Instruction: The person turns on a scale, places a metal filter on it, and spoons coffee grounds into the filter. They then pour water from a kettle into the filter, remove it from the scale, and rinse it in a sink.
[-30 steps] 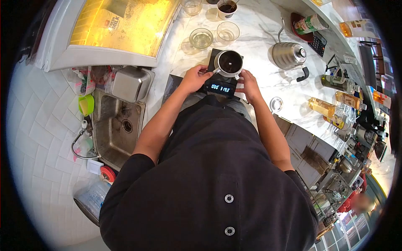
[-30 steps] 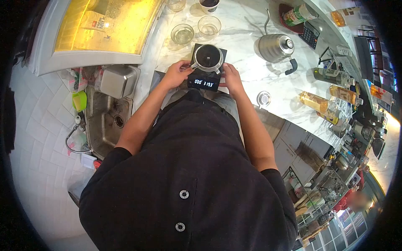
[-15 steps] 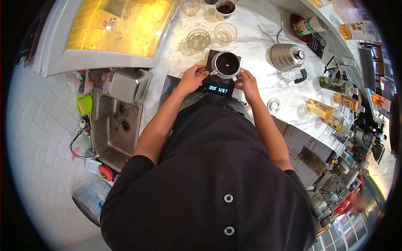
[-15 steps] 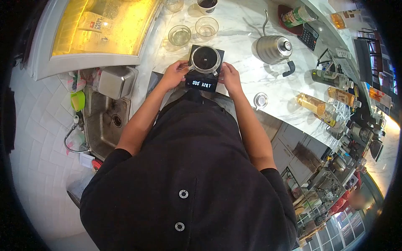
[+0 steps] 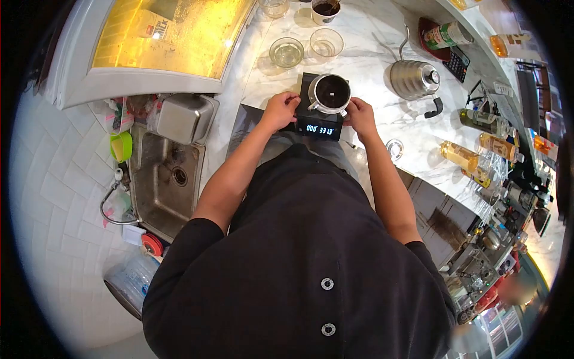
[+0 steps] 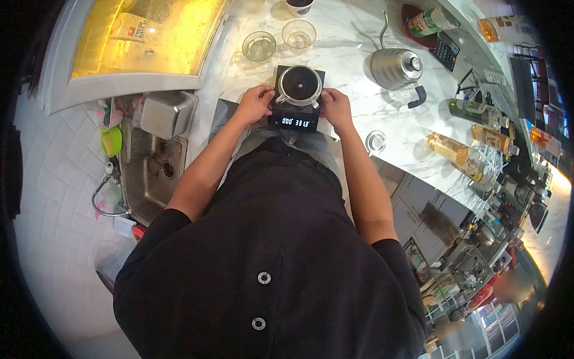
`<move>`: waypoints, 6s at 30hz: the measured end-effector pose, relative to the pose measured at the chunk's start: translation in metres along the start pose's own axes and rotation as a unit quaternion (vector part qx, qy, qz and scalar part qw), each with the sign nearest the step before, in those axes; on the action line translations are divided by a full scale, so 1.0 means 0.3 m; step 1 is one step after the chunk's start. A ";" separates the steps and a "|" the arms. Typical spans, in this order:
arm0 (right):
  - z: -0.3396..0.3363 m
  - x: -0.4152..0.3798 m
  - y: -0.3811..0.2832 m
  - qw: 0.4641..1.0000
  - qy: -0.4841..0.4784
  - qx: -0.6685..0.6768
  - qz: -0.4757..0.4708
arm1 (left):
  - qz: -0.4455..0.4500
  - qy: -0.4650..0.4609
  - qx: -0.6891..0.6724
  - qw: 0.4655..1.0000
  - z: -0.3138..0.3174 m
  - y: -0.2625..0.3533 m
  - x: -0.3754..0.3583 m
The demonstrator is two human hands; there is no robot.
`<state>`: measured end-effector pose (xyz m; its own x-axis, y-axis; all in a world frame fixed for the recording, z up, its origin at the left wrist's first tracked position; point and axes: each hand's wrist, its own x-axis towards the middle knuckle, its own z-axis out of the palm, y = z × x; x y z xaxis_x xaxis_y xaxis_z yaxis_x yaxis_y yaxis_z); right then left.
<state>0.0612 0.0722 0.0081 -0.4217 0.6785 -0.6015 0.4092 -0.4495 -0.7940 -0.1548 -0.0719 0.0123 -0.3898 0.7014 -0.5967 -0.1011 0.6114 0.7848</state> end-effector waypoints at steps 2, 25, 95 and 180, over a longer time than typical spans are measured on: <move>-0.031 0.037 -0.024 1.000 -0.016 -0.018 -0.009 | 0.003 0.017 -0.021 1.000 0.020 -0.019 0.000; -0.122 0.013 -0.039 0.985 -0.153 -0.083 -0.007 | -0.014 0.147 -0.097 0.984 0.213 -0.104 -0.221; -0.294 0.076 -0.004 0.998 -0.016 -0.053 -0.013 | 0.032 0.086 0.003 0.996 0.322 0.062 -0.011; 1.039 -0.558 0.204 0.824 -0.462 -0.274 -0.179 | 0.131 0.368 -0.066 0.918 -0.537 -0.669 -1.207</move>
<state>-0.0954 -0.2501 0.0328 -0.9276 -0.1360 -0.3478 0.3211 0.1853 -0.9287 -0.1408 -0.5076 0.0979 -0.9250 0.3499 -0.1477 -0.0071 0.3729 0.9279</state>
